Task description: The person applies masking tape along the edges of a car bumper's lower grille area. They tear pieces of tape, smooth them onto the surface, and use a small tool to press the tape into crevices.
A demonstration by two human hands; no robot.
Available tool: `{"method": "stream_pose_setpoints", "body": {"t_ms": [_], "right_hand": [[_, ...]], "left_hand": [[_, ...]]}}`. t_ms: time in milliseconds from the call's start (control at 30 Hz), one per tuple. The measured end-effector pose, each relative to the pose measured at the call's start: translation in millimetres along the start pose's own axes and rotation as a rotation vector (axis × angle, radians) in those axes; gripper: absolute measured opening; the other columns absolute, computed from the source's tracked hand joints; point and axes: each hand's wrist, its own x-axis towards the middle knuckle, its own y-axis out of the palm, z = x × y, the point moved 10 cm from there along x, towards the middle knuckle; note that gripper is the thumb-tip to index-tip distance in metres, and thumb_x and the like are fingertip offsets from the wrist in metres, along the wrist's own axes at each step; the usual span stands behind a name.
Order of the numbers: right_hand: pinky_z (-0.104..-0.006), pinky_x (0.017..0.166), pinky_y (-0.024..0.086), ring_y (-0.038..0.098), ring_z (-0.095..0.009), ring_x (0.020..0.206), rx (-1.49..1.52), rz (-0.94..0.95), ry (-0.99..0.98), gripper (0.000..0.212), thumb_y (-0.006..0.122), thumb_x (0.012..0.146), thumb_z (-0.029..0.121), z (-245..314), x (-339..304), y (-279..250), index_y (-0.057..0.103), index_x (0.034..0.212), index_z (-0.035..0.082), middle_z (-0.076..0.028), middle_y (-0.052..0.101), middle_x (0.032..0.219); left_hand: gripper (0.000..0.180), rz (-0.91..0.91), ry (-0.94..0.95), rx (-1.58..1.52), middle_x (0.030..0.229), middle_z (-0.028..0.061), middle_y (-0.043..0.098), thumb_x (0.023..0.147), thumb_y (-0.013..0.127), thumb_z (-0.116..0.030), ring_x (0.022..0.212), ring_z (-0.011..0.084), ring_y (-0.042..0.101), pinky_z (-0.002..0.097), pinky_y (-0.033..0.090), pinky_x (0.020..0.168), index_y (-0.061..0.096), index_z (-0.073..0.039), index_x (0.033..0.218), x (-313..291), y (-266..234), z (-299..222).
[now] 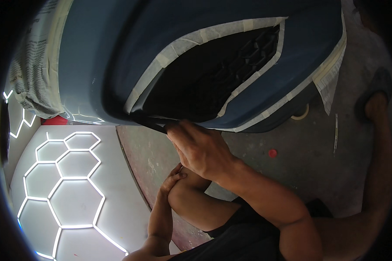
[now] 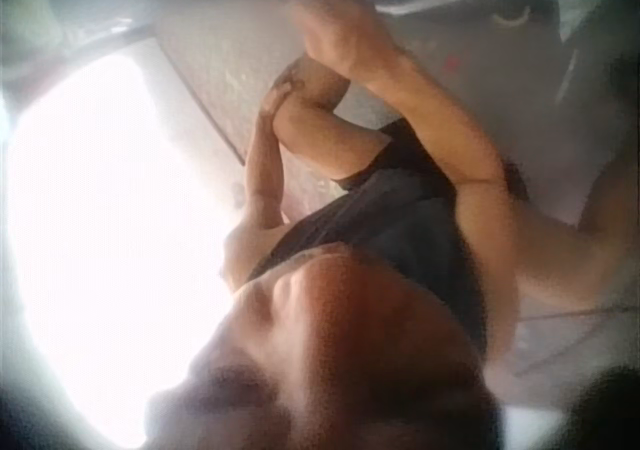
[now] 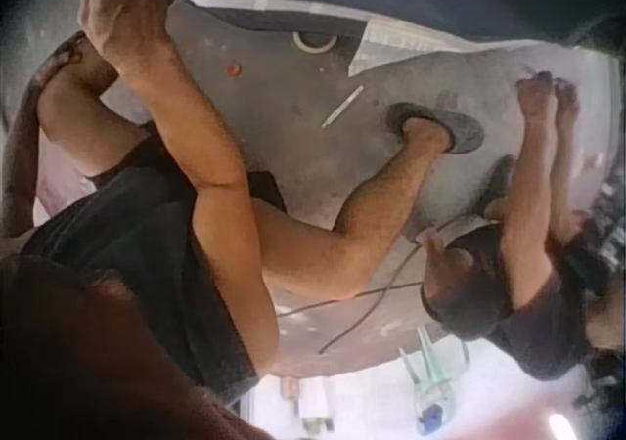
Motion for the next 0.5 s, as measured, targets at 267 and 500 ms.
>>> {"method": "stream_pose_setpoints", "body": {"t_ms": [267, 500], "right_hand": [[-0.0345, 0.055, 0.054, 0.069, -0.025, 0.067, 0.032, -0.004, -0.013, 0.006, 0.069, 0.098, -0.002, 7.2, 4.0, -6.9, 0.065, 0.103, -0.004, -0.014, 0.066, 0.086], [-0.0355, 0.053, 0.053, 0.066, -0.024, 0.062, 0.054, -0.056, -0.037, 0.004, 0.068, 0.099, -0.002, 11.3, 4.9, -11.8, 0.065, 0.1, -0.003, -0.013, 0.066, 0.083]], "left_hand": [[0.094, 0.042, 0.027, -0.014, 0.159, 0.0201, 0.049, 0.086, 0.077, -0.012, 0.144, 0.0316, 0.049, 0.0408, 0.039, 0.122, 0.032, -0.006, 0.168, 2.0, 3.9, -0.9], [0.096, 0.032, 0.046, 0.047, 0.156, 0.0206, 0.051, 0.085, 0.078, -0.015, 0.142, 0.0321, 0.051, 0.0402, 0.041, 0.12, 0.032, -0.005, 0.168, -0.8, 4.9, -6.7]]}}
